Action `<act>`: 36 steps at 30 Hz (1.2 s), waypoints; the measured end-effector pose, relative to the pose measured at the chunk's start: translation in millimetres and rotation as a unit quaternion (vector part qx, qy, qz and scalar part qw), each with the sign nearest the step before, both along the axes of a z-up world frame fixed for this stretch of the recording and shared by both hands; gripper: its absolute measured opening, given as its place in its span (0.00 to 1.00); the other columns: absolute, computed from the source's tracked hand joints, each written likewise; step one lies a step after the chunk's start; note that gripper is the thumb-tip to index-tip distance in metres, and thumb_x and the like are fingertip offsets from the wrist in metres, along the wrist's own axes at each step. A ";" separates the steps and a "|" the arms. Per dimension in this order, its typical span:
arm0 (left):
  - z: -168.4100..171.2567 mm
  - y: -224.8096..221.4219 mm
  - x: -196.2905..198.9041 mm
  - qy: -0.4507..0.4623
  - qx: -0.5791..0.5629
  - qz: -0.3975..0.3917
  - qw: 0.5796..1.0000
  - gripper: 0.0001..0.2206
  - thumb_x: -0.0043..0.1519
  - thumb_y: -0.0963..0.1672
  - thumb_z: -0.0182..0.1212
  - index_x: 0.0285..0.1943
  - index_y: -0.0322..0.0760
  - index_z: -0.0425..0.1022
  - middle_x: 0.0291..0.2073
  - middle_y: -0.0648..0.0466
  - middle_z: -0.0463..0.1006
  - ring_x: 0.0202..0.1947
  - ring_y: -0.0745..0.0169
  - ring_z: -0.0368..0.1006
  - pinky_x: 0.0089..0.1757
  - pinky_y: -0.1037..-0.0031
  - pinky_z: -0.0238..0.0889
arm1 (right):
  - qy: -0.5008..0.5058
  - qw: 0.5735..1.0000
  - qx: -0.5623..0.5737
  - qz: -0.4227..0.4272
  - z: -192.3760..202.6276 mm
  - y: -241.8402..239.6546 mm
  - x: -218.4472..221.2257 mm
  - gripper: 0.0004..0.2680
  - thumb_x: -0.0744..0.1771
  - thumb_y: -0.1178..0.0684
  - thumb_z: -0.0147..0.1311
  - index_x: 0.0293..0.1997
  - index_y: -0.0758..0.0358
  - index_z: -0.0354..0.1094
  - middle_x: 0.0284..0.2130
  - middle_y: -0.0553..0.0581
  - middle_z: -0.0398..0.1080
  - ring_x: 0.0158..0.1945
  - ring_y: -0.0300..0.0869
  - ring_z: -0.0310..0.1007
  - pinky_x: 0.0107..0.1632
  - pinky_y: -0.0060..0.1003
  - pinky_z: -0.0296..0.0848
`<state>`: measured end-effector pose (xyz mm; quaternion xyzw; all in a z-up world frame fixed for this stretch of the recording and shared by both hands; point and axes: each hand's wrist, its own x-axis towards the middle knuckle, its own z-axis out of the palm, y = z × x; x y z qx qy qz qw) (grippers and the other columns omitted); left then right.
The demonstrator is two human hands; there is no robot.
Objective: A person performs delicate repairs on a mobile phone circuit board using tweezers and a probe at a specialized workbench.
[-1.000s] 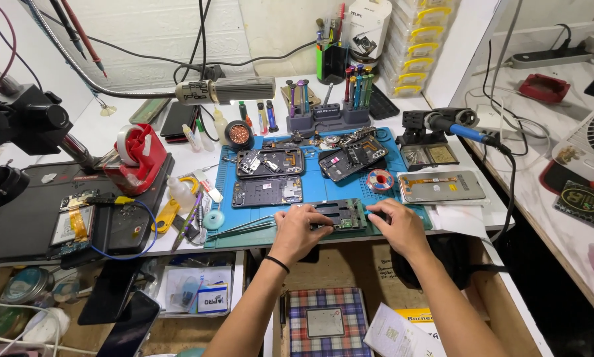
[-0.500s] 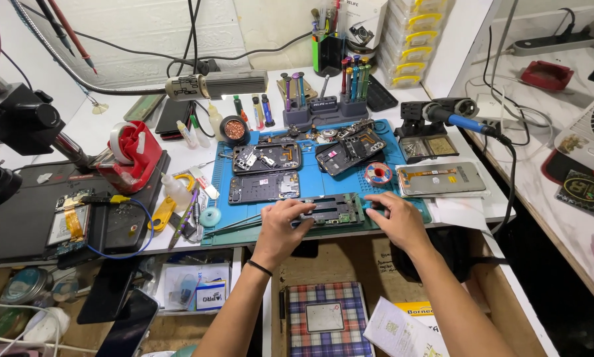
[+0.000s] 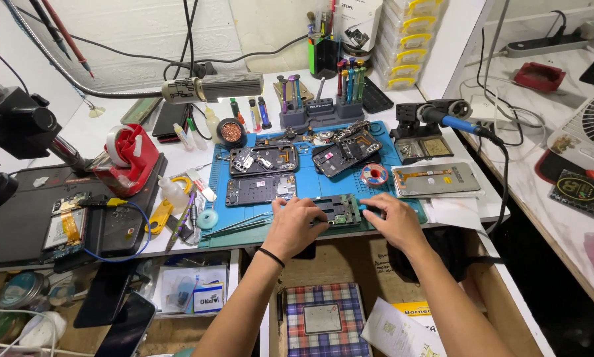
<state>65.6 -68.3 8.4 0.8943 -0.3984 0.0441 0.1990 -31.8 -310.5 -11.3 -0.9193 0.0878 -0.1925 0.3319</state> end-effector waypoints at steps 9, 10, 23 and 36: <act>9.4 -3.5 0.8 -0.023 0.053 -0.009 0.998 0.04 0.58 0.49 0.71 0.39 0.58 0.84 0.39 0.64 0.81 0.45 0.66 0.71 0.56 0.54 0.47 | 0.003 1.000 -0.006 -0.006 -10.0 -5.1 4.3 0.09 0.64 0.47 0.60 0.47 0.43 0.80 0.43 0.42 0.79 0.32 0.44 0.76 0.39 0.40 0.76; 9.5 -2.9 0.8 -0.024 0.054 -0.008 0.998 0.04 0.58 0.49 0.71 0.39 0.58 0.84 0.39 0.64 0.81 0.45 0.66 0.71 0.56 0.54 0.47 | 0.002 1.000 -0.006 -0.006 -10.5 -4.8 4.6 0.09 0.64 0.47 0.60 0.47 0.43 0.80 0.43 0.42 0.79 0.32 0.44 0.76 0.39 0.40 0.76; 18.6 -12.4 -11.9 0.021 0.020 -0.021 0.999 0.18 0.54 0.53 0.71 0.51 0.53 0.81 0.41 0.60 0.78 0.47 0.60 0.70 0.56 0.52 0.47 | 0.012 1.000 -0.005 -0.015 -11.2 -4.7 4.9 0.09 0.64 0.46 0.60 0.47 0.41 0.80 0.43 0.39 0.79 0.32 0.41 0.76 0.39 0.38 0.75; 5.9 -30.5 -11.8 -0.011 0.031 -0.018 0.999 0.12 0.55 0.51 0.71 0.46 0.56 0.82 0.40 0.60 0.76 0.47 0.59 0.69 0.55 0.53 0.48 | 0.004 1.000 -0.006 -0.009 -9.4 -3.8 3.7 0.09 0.64 0.47 0.60 0.47 0.42 0.81 0.43 0.42 0.79 0.32 0.43 0.76 0.39 0.40 0.75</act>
